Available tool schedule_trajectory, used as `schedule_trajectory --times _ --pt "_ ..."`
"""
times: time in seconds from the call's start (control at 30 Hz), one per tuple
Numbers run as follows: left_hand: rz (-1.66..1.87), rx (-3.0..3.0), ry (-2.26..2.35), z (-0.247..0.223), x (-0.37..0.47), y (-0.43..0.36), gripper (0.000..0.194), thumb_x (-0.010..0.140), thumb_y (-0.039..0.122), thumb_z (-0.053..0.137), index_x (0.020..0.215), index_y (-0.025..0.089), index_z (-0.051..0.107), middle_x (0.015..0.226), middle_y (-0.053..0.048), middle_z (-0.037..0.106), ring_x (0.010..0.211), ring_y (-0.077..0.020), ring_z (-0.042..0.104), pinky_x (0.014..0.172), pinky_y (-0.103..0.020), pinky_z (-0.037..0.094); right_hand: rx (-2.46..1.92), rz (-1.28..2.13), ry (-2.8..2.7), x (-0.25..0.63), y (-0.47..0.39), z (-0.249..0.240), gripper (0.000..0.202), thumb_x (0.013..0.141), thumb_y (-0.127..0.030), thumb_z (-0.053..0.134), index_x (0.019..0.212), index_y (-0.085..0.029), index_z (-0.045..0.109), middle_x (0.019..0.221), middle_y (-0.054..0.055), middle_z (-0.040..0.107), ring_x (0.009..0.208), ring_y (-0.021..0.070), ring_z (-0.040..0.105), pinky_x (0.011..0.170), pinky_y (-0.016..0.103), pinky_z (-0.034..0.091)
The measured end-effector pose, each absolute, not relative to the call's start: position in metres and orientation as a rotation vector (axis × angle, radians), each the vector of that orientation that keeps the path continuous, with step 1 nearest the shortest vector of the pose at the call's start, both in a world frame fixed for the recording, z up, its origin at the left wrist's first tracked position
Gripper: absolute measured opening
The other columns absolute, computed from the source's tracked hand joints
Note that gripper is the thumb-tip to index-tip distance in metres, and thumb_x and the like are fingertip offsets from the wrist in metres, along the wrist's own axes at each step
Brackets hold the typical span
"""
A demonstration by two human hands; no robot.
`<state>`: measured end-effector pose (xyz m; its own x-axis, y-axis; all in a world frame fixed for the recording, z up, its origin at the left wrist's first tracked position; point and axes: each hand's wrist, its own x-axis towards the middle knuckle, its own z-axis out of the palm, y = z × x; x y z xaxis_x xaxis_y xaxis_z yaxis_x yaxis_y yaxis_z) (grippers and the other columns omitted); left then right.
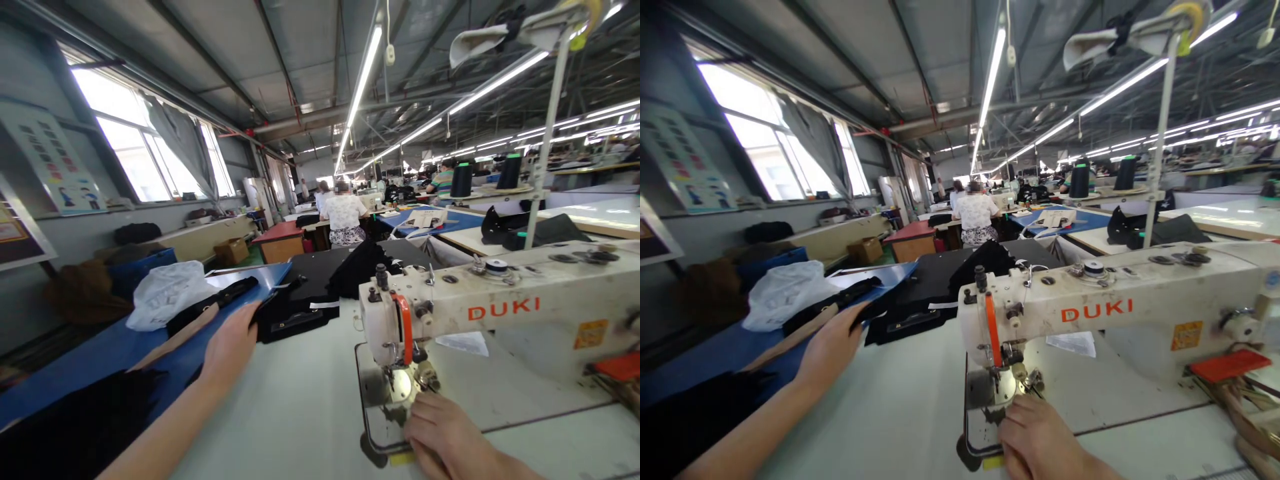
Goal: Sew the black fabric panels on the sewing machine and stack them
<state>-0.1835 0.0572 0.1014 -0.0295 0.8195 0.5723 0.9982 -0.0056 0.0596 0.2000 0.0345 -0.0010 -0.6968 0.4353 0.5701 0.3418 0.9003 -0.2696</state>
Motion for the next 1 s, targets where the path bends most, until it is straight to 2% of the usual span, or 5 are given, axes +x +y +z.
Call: schedule_trajectory --times 0.2,0.37,0.47,0.63,1.0 --pt "-0.584 -1.937 -1.865 0.061 -0.147 0.109 0.032 0.093 0.035 0.058 0.122 0.021 0.057 0.128 -0.009 0.056 0.109 -0.0234 0.059 0.09 -0.044 0.05 -0.534 0.085 -2.398 0.196 0.047 -0.015 0.02 0.086 -0.009 0.046 0.073 -0.02 0.055 0.07 0.003 0.061 0.068 0.016 0.055 0.063 0.025 0.041" --pt "-0.453 -1.902 -1.975 0.016 -0.138 0.079 0.048 0.092 0.041 0.055 0.132 0.016 0.053 0.138 -0.019 0.051 0.128 -0.0361 0.048 0.102 -0.062 0.035 -0.538 0.092 -2.429 0.198 0.047 -0.017 0.023 0.091 -0.013 0.046 0.074 -0.021 0.059 0.07 0.003 0.063 0.07 0.0169 0.059 0.066 0.025 0.047" --pt "-0.33 -1.952 -2.023 0.008 -0.144 0.027 0.05 0.091 0.041 0.051 0.135 0.019 0.052 0.144 -0.02 0.046 0.135 -0.0351 0.041 0.105 -0.058 0.035 -0.537 0.131 -2.441 0.204 0.043 -0.015 0.024 0.093 -0.014 0.043 0.089 -0.023 0.064 0.079 0.005 0.067 0.075 0.0183 0.063 0.07 0.026 0.052" --pt "-0.244 -1.92 -1.975 0.043 -0.191 -0.079 0.048 0.092 0.035 0.045 0.139 0.024 0.048 0.151 -0.011 0.04 0.138 -0.0278 0.037 0.11 -0.05 0.033 -0.427 0.115 -2.368 0.209 0.045 -0.016 0.024 0.093 -0.021 0.044 0.097 -0.027 0.067 0.085 0.005 0.071 0.075 0.0194 0.068 0.066 0.025 0.056" --pt "-0.306 -1.523 -2.49 0.091 -0.323 -0.195 0.058 0.076 0.059 0.05 0.115 0.02 0.07 0.134 -0.013 0.059 0.121 -0.0337 0.057 0.106 -0.046 0.04 -0.447 -0.001 -2.308 0.212 0.042 -0.019 0.027 0.096 -0.032 0.045 0.079 -0.026 0.065 0.073 0.003 0.068 0.07 0.0185 0.068 0.061 0.024 0.056"
